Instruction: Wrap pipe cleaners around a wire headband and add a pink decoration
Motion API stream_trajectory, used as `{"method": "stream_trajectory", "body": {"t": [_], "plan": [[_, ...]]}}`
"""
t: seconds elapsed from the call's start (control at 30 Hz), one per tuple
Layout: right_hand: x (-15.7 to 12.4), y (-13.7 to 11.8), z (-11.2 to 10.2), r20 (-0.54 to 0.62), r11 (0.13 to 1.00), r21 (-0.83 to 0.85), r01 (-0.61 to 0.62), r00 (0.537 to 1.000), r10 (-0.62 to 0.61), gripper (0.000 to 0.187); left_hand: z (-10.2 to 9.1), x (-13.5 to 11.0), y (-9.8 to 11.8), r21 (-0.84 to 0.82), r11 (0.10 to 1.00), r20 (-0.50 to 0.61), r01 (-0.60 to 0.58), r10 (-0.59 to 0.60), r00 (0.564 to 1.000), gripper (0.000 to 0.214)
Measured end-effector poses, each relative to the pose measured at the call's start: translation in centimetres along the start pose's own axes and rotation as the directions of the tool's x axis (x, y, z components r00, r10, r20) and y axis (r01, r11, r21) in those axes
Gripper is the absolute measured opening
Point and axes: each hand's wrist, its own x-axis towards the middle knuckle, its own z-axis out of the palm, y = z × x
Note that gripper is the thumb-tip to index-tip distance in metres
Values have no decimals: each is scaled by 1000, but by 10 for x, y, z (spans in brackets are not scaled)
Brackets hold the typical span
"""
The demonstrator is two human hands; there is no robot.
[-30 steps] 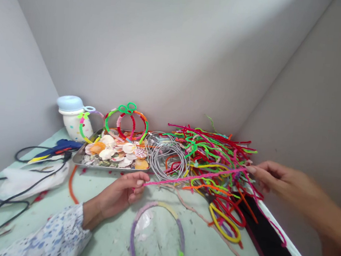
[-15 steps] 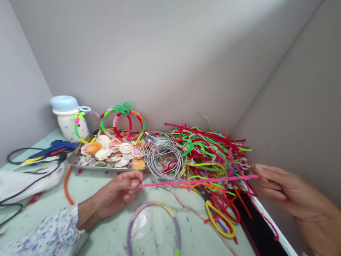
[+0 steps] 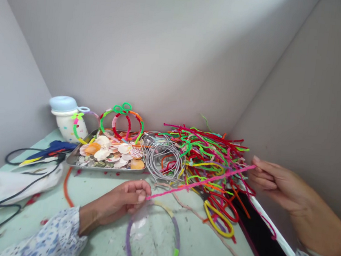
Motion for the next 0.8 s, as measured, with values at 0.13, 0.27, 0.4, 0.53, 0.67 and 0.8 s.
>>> {"method": "stream_trajectory", "body": {"t": [0.13,0.27,0.4,0.53,0.67,0.8], "plan": [[-5,-6,7,257,940,229,-253,947,193,42,3,0,0,67,996,-54,53,-50,997,29],[-12,-13,12,231,948,267,-175,966,114,41,5,1,-2,188,973,-80,134,-121,989,27],[-20,-23,9,216,958,253,-137,973,82,45,6,0,-3,313,941,-62,126,-112,992,21],[-21,-29,0,199,974,142,-176,969,146,49,8,-1,-3,370,923,-61,105,-89,994,21],[-20,-25,3,179,969,147,-201,968,174,52,8,0,-6,321,942,-91,93,-67,994,21],[-29,-28,21,120,982,187,4,992,-27,46,9,3,-7,217,973,-181,81,-42,983,19]]}}
